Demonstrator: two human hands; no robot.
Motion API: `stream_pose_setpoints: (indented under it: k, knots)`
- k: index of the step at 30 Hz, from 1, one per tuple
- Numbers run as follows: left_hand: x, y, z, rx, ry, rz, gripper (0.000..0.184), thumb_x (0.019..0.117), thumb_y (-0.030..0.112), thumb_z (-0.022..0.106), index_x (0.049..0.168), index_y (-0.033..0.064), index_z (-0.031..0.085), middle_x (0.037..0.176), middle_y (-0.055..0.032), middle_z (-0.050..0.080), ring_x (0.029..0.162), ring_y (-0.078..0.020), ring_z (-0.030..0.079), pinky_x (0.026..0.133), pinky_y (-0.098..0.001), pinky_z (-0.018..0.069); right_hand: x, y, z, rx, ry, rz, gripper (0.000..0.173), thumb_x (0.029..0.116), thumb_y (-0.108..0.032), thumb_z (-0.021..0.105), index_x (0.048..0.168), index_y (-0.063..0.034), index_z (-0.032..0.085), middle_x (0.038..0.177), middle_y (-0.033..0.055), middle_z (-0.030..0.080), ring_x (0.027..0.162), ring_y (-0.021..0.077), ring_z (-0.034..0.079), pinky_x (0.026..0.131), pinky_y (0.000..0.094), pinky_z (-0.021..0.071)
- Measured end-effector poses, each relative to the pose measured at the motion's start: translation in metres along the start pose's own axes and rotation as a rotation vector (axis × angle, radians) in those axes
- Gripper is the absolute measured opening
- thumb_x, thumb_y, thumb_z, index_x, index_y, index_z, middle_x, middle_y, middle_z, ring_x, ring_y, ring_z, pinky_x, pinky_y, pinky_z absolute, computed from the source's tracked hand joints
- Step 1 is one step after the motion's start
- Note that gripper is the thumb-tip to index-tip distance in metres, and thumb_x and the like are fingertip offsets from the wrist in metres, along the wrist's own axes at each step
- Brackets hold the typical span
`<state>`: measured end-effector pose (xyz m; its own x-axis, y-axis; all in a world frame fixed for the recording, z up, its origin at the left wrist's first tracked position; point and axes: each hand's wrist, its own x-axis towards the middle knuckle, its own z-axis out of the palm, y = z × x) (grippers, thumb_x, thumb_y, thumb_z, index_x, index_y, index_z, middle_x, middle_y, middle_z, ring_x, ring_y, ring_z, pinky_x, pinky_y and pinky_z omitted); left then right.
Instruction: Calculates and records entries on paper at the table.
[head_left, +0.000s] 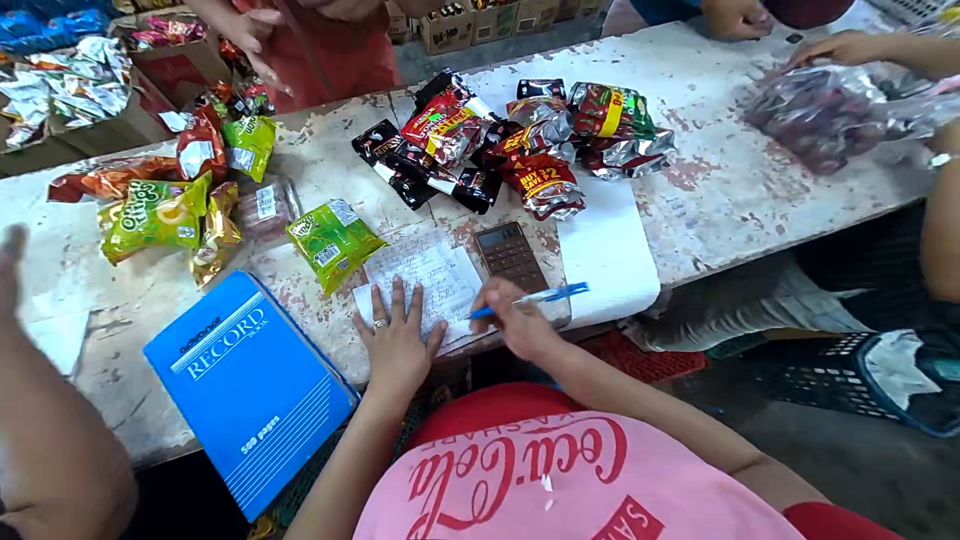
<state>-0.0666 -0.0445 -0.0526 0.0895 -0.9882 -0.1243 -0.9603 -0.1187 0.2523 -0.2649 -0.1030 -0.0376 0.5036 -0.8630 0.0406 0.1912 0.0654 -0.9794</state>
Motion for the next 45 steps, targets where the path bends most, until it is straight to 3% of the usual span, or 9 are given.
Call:
stream_pose_setpoints:
  k: [10, 13, 18, 25, 29, 34, 37, 40, 45]
  knots:
    - [0.003, -0.003, 0.001, 0.014, 0.026, -0.114, 0.082, 0.0956, 0.075, 0.032, 0.161, 0.0256, 0.034, 0.170, -0.0185, 0.015, 0.155, -0.0497, 0.010, 0.114, -0.0790, 0.0082, 0.030, 0.005, 0.021, -0.155, 0.118, 0.108, 0.030, 0.1078, -0.015, 0.044, 0.087, -0.0048, 0.064, 0.076, -0.0049, 0.063, 0.067, 0.0003, 0.060, 0.065, 0.0173, 0.0518]
    - [0.004, -0.003, 0.001, 0.013, 0.025, -0.117, 0.084, 0.0949, 0.076, 0.032, 0.161, 0.0246, 0.034, 0.169, -0.0217, 0.014, 0.154, -0.0521, 0.008, 0.114, -0.0784, 0.0076, 0.025, 0.014, 0.017, -0.314, 0.129, -0.054, 0.022, 0.1046, -0.015, 0.052, 0.101, 0.0002, 0.068, 0.092, 0.0008, 0.067, 0.083, 0.0016, 0.063, 0.078, 0.0201, 0.0538]
    - [-0.008, 0.006, -0.008, -0.005, -0.072, -0.082, 0.086, 0.0954, 0.075, 0.036, 0.162, 0.0213, 0.031, 0.169, -0.0239, 0.013, 0.153, -0.0553, 0.004, 0.115, -0.0782, 0.0035, 0.023, 0.021, 0.003, -0.774, 0.074, -0.245, 0.032, 0.1046, -0.020, 0.053, 0.123, -0.0001, 0.070, 0.119, 0.0158, 0.072, 0.115, 0.0237, 0.067, 0.102, 0.0380, 0.0522]
    - [-0.018, 0.004, -0.025, -0.416, 0.119, -0.094, 0.071, 0.0967, 0.049, 0.059, 0.152, 0.0068, 0.046, 0.161, -0.0279, 0.031, 0.144, -0.0486, 0.038, 0.109, -0.0605, 0.0416, 0.006, 0.024, 0.004, -0.989, -0.111, -0.267, 0.028, 0.0996, -0.018, 0.058, 0.121, -0.0050, 0.071, 0.128, 0.0160, 0.069, 0.129, 0.0358, 0.059, 0.109, 0.0480, 0.0471]
    - [-0.010, -0.017, -0.036, -0.947, 0.194, -0.213, 0.068, 0.0930, 0.028, 0.068, 0.153, 0.0065, 0.043, 0.166, -0.0268, 0.015, 0.137, -0.0337, 0.048, 0.101, -0.0417, 0.0519, 0.005, 0.026, 0.004, -1.019, -0.134, -0.277, 0.028, 0.0983, -0.017, 0.060, 0.121, -0.0055, 0.071, 0.130, 0.0179, 0.068, 0.131, 0.0379, 0.058, 0.109, 0.0504, 0.0469]
    - [-0.013, -0.021, -0.026, -1.165, 0.260, -0.218, 0.071, 0.0855, 0.003, 0.070, 0.150, 0.0018, 0.042, 0.162, -0.0230, 0.026, 0.114, -0.0207, 0.064, 0.083, -0.0305, 0.0596, 0.003, 0.027, 0.006, -1.018, -0.111, -0.280, 0.028, 0.0976, -0.018, 0.061, 0.121, -0.0063, 0.071, 0.130, 0.0175, 0.068, 0.130, 0.0395, 0.058, 0.108, 0.0527, 0.0479]
    - [-0.025, -0.005, -0.033, -1.203, 0.293, -0.102, 0.074, 0.0828, -0.003, 0.064, 0.151, -0.0029, 0.036, 0.152, -0.0200, 0.042, 0.104, -0.0139, 0.067, 0.076, -0.0267, 0.0596, 0.006, 0.013, 0.015, -0.809, -0.119, -0.157, 0.041, 0.0952, -0.028, 0.069, 0.125, -0.0008, 0.069, 0.132, 0.0170, 0.068, 0.134, 0.0348, 0.056, 0.117, 0.0553, 0.0373]
    - [-0.035, 0.010, -0.043, -1.192, 0.336, 0.144, 0.084, 0.0825, 0.000, 0.065, 0.154, -0.0094, 0.022, 0.146, -0.0212, 0.047, 0.103, -0.0120, 0.067, 0.076, -0.0260, 0.0606, 0.014, -0.014, 0.031, -0.258, -0.194, -0.030, 0.060, 0.0964, -0.032, 0.068, 0.136, 0.0095, 0.051, 0.133, 0.0161, 0.063, 0.123, 0.0149, 0.061, 0.107, 0.0313, 0.0483]
    - [-0.045, 0.016, -0.053, -1.198, 0.305, 0.409, 0.087, 0.0968, 0.020, 0.065, 0.157, -0.0082, 0.009, 0.153, -0.0175, 0.046, 0.119, -0.0170, 0.065, 0.090, -0.0323, 0.0612, 0.025, -0.044, 0.053, 0.283, -0.097, 0.259, 0.059, 0.0935, -0.002, 0.067, 0.145, 0.0010, 0.038, 0.121, 0.0130, 0.067, 0.108, 0.0179, 0.069, 0.097, 0.0357, 0.0578]
